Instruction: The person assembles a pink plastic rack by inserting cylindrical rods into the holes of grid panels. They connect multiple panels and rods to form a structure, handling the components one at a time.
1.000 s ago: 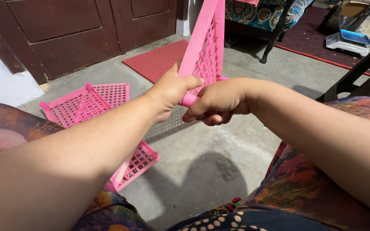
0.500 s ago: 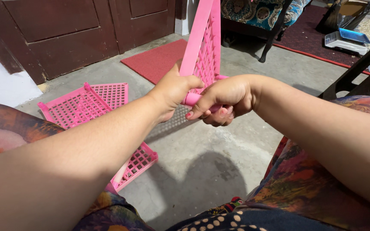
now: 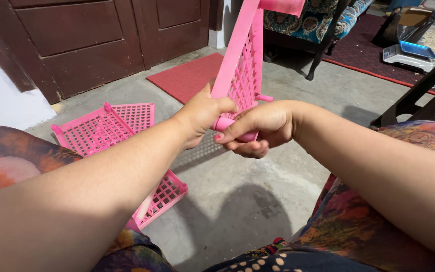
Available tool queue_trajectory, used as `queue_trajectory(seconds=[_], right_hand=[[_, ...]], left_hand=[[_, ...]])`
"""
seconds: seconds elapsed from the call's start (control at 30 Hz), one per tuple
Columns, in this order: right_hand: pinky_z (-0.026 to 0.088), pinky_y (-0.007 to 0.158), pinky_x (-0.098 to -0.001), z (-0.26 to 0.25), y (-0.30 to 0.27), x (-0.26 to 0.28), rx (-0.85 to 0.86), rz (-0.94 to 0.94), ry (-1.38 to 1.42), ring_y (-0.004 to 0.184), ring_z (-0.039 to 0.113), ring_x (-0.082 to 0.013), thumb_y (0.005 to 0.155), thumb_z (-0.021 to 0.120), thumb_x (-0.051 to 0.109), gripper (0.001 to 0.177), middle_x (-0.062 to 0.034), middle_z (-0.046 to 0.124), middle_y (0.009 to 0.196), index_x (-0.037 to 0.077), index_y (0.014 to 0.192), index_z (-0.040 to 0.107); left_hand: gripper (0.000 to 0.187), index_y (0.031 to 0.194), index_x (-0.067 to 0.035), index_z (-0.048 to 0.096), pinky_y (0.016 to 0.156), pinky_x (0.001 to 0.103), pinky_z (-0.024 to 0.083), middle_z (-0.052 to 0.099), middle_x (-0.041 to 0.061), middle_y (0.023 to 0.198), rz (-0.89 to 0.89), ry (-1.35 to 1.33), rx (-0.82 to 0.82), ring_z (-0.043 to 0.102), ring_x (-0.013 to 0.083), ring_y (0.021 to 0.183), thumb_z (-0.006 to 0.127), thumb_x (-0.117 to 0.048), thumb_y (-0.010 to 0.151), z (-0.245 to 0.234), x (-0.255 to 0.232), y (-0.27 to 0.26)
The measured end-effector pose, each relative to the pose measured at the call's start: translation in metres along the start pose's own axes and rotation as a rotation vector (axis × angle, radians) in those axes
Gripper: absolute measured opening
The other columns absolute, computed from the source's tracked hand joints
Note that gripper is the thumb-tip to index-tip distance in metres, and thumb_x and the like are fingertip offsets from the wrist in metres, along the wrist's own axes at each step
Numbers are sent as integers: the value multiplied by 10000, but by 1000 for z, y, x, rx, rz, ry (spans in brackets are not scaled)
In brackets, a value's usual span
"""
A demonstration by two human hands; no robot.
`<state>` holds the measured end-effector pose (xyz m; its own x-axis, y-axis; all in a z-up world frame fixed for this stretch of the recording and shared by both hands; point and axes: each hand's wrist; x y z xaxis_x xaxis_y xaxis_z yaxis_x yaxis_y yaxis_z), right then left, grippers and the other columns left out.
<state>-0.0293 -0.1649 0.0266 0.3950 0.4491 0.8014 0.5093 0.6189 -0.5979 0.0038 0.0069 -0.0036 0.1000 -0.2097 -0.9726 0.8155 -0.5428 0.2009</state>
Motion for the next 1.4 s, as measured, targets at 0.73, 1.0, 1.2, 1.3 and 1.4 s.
queue_trajectory(seconds=[0.73, 1.0, 1.2, 1.3, 1.4], right_hand=[[587, 783, -390, 16, 18, 9, -896, -633, 415, 901, 631, -306, 920, 576, 528, 429, -48, 614, 952, 124, 1057, 621], [468, 858, -426, -35, 6, 22, -982, -750, 400, 946, 611, -221, 881, 552, 579, 460, -57, 608, 913, 167, 1079, 604], [450, 876, -413, -30, 13, 15, -1111, -789, 322, 961, 577, -206, 873, 574, 564, 477, -71, 627, 1009, 163, 1125, 624], [506, 953, -388, -2, 32, 1, -969, -822, 337, 987, 619, -238, 905, 578, 504, 478, -106, 624, 1044, 112, 1168, 658], [482, 928, -382, 5, 29, 7, -849, -865, 262, 1003, 615, -227, 935, 548, 475, 467, -84, 606, 1079, 106, 1203, 651]], left_hand=[[440, 1348, -152, 528, 776, 479, 620, 709, 72, 1160, -20, -64, -116, 760, 283, 968, 555, -352, 957, 10, -10, -4], [594, 1390, -34, 551, 959, 460, 586, 696, 130, 1283, 35, -147, -209, 708, 277, 1141, 644, -418, 947, -23, 3, 24], [714, 1467, -121, 384, 1028, 464, 488, 563, 134, 1440, 27, -189, -358, 611, 255, 1241, 694, -424, 900, -9, 12, 30], [677, 1451, -130, 398, 1029, 452, 508, 587, 122, 1400, 50, -187, -323, 609, 232, 1230, 694, -397, 903, -6, 16, 22], [588, 1381, -98, 494, 988, 477, 549, 646, 140, 1281, 53, -237, -220, 659, 269, 1147, 679, -378, 898, -17, 7, 19]])
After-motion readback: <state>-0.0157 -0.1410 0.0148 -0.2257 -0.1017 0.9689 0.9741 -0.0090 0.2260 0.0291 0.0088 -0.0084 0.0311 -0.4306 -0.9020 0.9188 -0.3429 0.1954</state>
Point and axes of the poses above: each hand's wrist, its own y-axis towards the middle knuckle, its own z-axis out of the palm, x = y × z
